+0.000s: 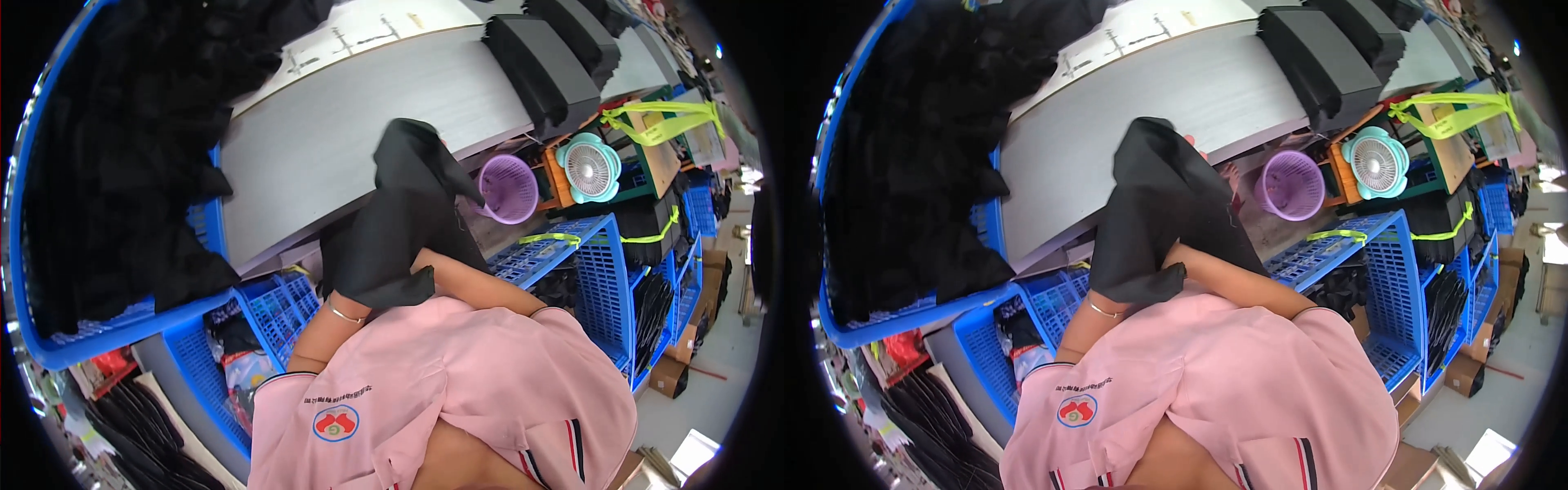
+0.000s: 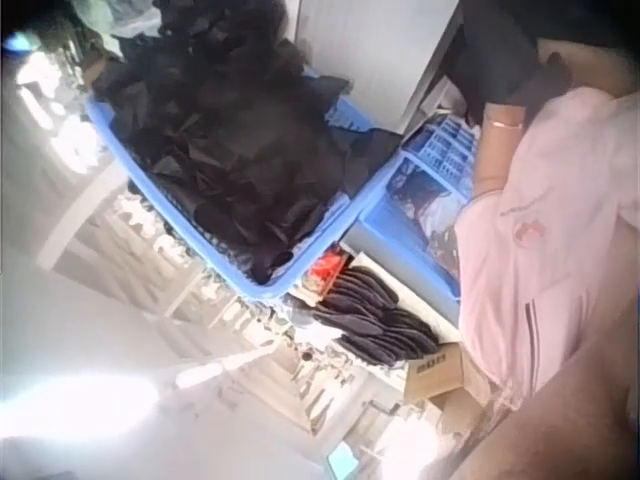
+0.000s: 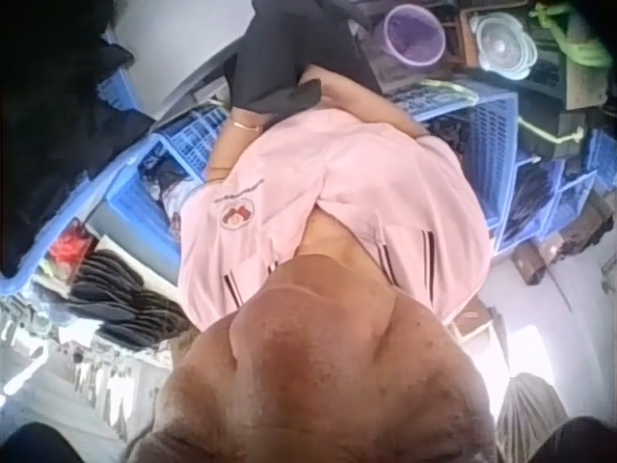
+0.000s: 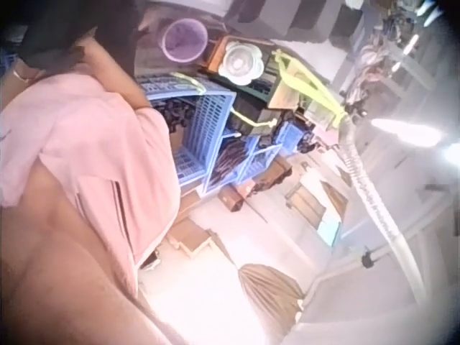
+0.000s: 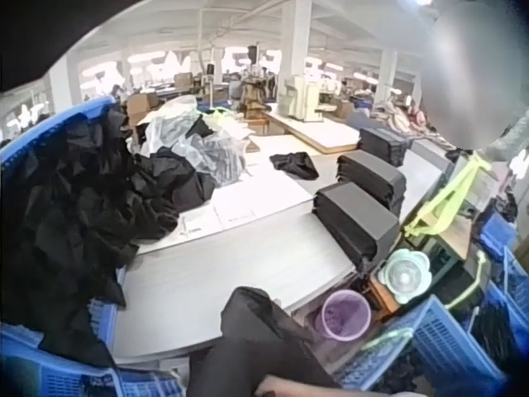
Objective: Folding and stacking black fabric components at a workshop workstation.
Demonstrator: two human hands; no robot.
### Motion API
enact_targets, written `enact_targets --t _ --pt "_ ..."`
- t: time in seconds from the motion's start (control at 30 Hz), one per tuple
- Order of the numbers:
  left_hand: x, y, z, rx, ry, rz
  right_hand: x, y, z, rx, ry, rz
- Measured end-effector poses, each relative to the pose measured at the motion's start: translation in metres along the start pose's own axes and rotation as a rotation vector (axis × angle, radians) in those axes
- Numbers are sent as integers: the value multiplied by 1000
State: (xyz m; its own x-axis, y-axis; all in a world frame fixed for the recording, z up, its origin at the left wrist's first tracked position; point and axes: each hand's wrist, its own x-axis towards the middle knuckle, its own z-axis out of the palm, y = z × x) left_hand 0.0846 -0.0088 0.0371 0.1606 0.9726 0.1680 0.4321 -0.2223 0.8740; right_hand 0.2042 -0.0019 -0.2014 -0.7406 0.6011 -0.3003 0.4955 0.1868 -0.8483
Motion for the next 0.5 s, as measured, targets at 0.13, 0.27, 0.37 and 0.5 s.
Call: enact_targets --t 0.13,0.27,0.37,0.5 --pt "-11 -3 -31 411 131 135 -49 -132 -126 627 273 315" --pt "-7 -2 -35 392 152 210 -56 -150 -159 294 889 -177" --pt "-9 -5 -18 175 282 27 -44 -191 -160 -243 1015 -400" --pt "6 -17 -24 191 299 170 -40 -190 -157 22 904 -187"
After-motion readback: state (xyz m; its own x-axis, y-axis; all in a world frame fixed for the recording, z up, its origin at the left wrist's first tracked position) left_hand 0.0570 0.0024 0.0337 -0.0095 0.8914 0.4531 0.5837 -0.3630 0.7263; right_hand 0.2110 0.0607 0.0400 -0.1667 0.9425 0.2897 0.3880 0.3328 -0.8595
